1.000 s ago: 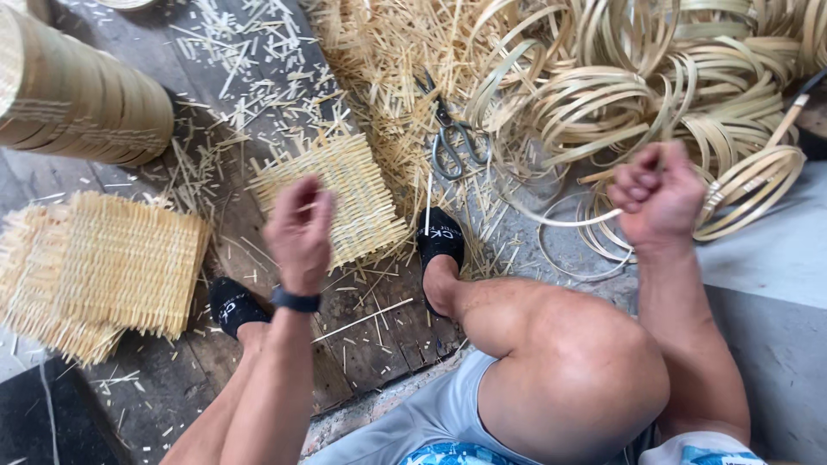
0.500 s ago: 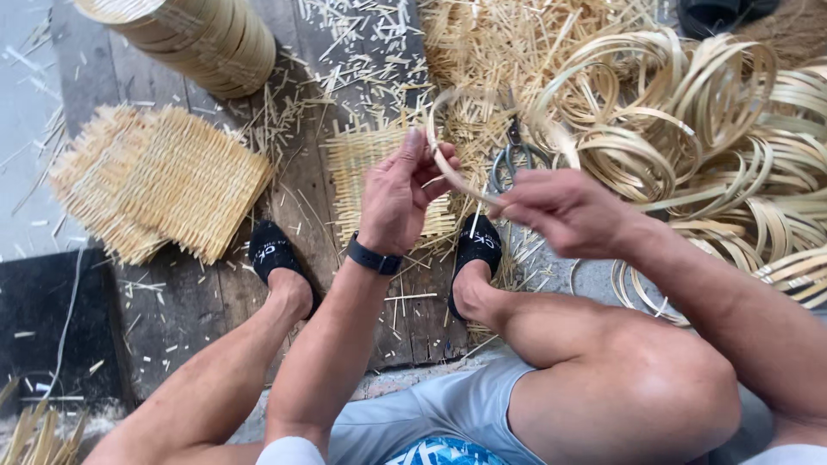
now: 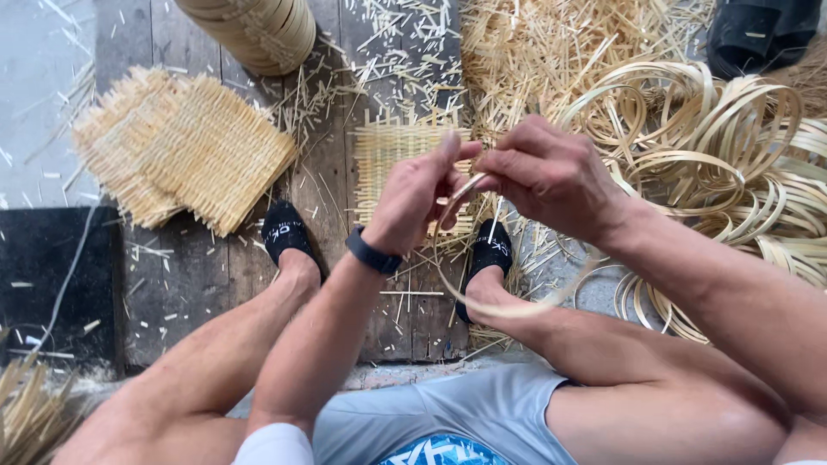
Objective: The person sits on the floor assembling round woven bamboo sieve lids. They lay a square woven bamboo mat over a round wooden mold, bend a thin bamboo strip into a ring, press the ring around the mat's edge, tuck the protruding mat ends under the ring, and trim the excess ends with scissors, stacking finished sieves nearby.
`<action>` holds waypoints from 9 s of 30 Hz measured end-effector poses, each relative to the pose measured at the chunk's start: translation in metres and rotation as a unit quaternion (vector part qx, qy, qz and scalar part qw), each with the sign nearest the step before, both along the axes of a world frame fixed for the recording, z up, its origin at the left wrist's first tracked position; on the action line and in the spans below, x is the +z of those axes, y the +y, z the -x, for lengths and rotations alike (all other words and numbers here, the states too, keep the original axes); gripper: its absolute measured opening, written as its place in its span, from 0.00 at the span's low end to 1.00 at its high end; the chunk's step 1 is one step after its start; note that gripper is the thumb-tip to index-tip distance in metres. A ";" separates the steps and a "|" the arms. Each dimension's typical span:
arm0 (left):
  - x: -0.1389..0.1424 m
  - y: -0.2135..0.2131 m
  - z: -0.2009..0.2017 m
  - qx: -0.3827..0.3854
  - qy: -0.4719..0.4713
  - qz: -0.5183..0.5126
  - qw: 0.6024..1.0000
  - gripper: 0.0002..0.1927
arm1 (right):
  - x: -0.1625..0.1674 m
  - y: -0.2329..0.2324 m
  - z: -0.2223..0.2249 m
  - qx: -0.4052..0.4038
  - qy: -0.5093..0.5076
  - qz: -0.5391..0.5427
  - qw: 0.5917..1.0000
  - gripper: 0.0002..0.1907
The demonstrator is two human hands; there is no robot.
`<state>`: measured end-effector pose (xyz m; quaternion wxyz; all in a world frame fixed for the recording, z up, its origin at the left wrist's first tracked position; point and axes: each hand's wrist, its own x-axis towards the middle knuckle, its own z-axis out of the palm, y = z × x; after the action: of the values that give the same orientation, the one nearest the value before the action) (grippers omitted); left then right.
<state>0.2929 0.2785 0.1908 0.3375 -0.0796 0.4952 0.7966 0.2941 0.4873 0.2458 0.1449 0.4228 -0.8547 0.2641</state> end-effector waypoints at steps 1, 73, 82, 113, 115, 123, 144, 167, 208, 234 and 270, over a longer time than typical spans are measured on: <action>0.002 -0.001 0.007 -0.021 -0.004 0.054 0.998 0.38 | -0.002 -0.005 -0.001 0.013 -0.001 -0.004 1.000 0.09; -0.172 -0.081 0.028 0.345 0.016 0.019 0.938 0.08 | -0.202 -0.019 0.018 -0.350 -0.471 0.386 0.711 0.10; -0.275 -0.101 0.033 0.159 0.210 0.541 0.799 0.09 | -0.311 -0.037 0.017 -0.444 -0.281 0.142 0.839 0.08; -0.285 -0.103 0.038 0.164 0.056 0.534 0.827 0.12 | -0.319 -0.031 0.033 -0.440 -0.397 0.133 0.795 0.06; -0.287 -0.103 0.036 0.174 0.057 0.533 0.826 0.12 | -0.317 -0.030 0.035 -0.439 -0.394 0.131 0.797 0.07; -0.284 -0.105 0.033 0.170 0.031 0.507 0.844 0.11 | -0.326 -0.016 0.038 -0.410 -0.431 0.124 0.794 0.06; -0.296 -0.056 0.110 0.007 0.314 0.431 0.846 0.09 | -0.318 -0.118 -0.006 -0.102 -0.065 -0.240 0.963 0.44; -0.305 -0.063 0.122 0.019 0.346 0.386 0.855 0.46 | -0.299 -0.011 0.114 -0.268 -0.353 0.189 0.876 0.15; -0.248 -0.017 0.027 -0.173 0.528 0.604 0.571 0.55 | -0.289 0.061 -0.054 -0.386 -0.510 0.433 0.635 0.11; -0.260 0.017 -0.014 0.049 0.368 0.605 0.704 0.58 | -0.334 0.053 -0.026 -0.350 -0.286 -0.268 0.851 0.26; -0.253 0.011 -0.016 0.032 0.327 0.594 0.734 0.64 | -0.364 0.086 0.017 -0.268 -0.115 -0.233 0.928 0.21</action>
<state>0.3088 0.2890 -0.0625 0.0134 -0.0145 0.9446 0.3275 0.2775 0.5737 -0.1185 0.0086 0.1666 -0.9844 0.0558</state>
